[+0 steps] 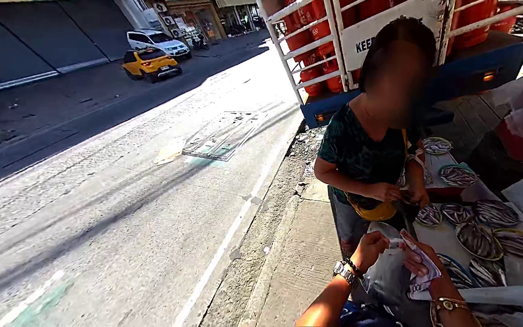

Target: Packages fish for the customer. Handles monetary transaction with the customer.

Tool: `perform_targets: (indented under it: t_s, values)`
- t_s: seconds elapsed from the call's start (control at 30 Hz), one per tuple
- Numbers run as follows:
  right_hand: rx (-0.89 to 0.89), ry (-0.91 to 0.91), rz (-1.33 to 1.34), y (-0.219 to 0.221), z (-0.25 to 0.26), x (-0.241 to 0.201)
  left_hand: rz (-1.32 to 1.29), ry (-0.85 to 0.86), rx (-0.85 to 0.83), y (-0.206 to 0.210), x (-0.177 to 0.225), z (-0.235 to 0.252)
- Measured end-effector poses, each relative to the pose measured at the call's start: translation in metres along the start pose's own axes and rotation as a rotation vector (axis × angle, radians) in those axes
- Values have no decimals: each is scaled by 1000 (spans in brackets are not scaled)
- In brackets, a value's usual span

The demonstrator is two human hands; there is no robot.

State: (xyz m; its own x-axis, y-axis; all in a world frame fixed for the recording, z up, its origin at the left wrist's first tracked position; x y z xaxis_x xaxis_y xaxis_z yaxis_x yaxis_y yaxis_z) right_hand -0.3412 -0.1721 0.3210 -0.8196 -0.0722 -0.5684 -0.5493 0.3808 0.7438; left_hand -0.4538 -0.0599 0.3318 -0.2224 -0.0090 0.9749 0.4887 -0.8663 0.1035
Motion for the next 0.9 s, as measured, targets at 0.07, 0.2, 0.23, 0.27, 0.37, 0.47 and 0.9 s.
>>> perform_targets:
  t_s: [0.07, 0.2, 0.23, 0.27, 0.37, 0.47, 0.9]
  values:
    - [-14, 14, 14, 3, 0, 1, -4, -1, 14, -2, 0, -1]
    - [-42, 32, 18, 3, 3, 3, 9, -9, 27, -3, 2, -5]
    - [-31, 34, 16, 2, 3, 3, 10, -6, 30, -4, 2, -5]
    - [-18, 34, 11, 2, 3, 4, 11, -4, 35, -4, 2, -6]
    - [6, 34, -19, 4, 4, 3, -3, 15, 55, -5, 2, -7]
    - [57, 45, -15, 7, -2, 2, -19, -4, 52, -2, 1, -8]
    - [137, 44, -38, 6, -12, 0, -19, -79, 58, 5, -4, -7]
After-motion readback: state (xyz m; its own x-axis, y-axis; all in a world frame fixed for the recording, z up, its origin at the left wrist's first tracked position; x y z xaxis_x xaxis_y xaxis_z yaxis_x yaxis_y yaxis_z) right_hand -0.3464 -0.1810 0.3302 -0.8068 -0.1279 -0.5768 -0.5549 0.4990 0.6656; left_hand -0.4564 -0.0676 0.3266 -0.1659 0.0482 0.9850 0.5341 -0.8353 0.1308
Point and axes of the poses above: each hand's wrist, its own z-axis towards the middle knuckle, its own y-axis out of the palm, x = y × z, the point moved 5 cm from there along z, towards the middle knuckle, and after that the axes turned 11 degrees about y, right-handed, at the moved point
